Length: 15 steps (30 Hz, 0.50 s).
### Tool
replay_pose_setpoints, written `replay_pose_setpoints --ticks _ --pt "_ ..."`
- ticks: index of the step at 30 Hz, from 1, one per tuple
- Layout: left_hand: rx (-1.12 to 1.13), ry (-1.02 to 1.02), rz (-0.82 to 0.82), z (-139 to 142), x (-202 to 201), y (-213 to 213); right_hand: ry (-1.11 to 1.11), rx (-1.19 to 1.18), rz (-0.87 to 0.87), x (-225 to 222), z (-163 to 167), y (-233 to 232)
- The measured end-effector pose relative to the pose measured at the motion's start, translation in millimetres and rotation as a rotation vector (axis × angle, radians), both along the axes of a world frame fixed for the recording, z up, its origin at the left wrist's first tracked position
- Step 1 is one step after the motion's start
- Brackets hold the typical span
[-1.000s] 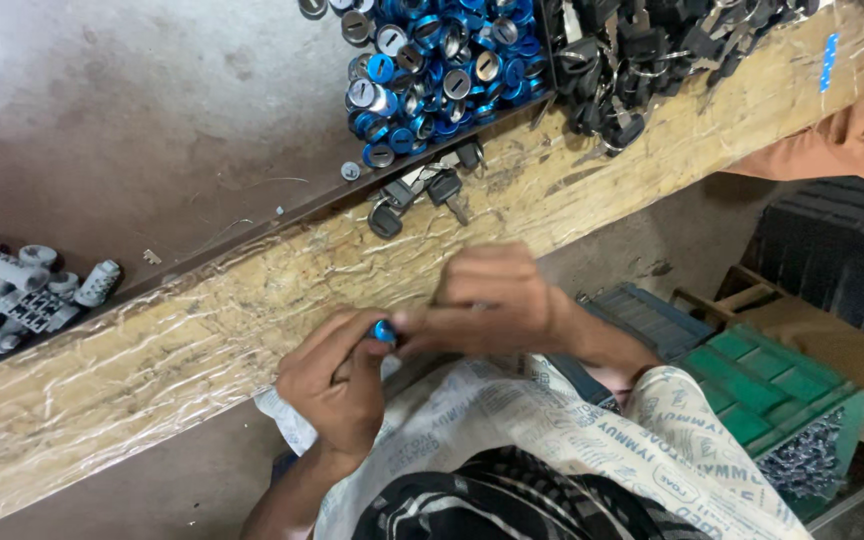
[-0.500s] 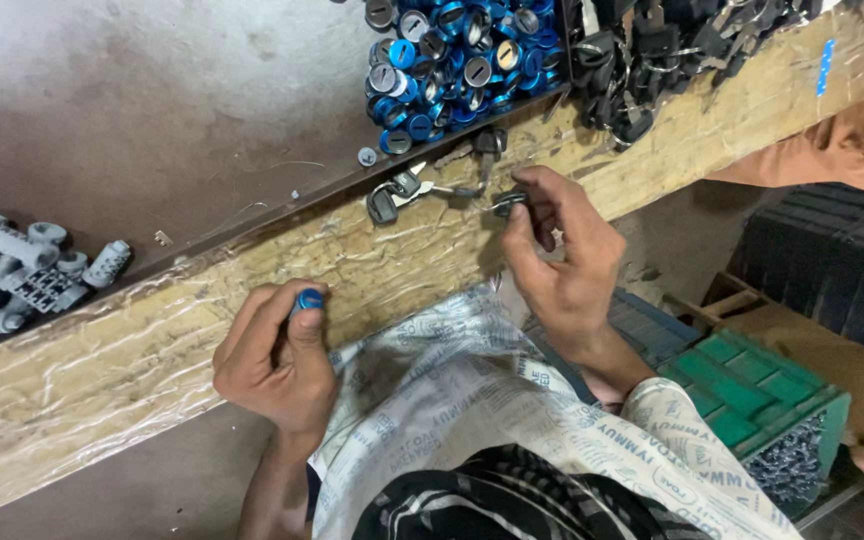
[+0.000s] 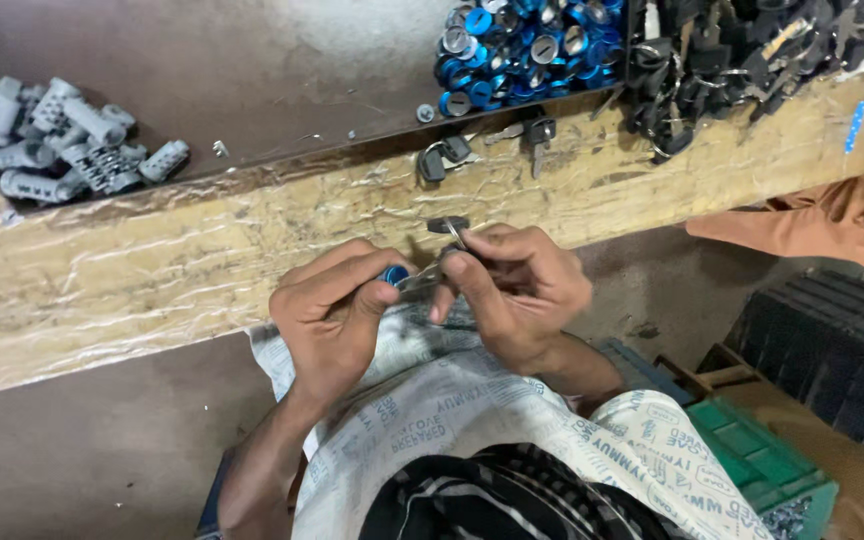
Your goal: The person sits at a factory workbench and assembles small lock cylinder components by hand. They pick small metal plugs, caps and pins from trays of parts, press the pieces together, and place finished assemblies back onto the bench or tray, repeating the cycle with new parts.
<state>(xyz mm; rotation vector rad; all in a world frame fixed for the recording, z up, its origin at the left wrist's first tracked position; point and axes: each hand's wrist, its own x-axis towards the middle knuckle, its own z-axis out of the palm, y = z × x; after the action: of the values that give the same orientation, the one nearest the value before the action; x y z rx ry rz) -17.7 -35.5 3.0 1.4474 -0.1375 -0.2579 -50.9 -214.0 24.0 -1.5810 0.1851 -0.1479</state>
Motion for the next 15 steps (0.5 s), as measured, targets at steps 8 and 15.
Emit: replay_pose_setpoints --ticks 8,15 --pt "0.087 -0.072 -0.052 5 6 16 -0.324 -0.786 0.299 10 19 -6" --pt "0.404 -0.594 0.1 1 14 12 -0.319 -0.648 0.117 29 7 17"
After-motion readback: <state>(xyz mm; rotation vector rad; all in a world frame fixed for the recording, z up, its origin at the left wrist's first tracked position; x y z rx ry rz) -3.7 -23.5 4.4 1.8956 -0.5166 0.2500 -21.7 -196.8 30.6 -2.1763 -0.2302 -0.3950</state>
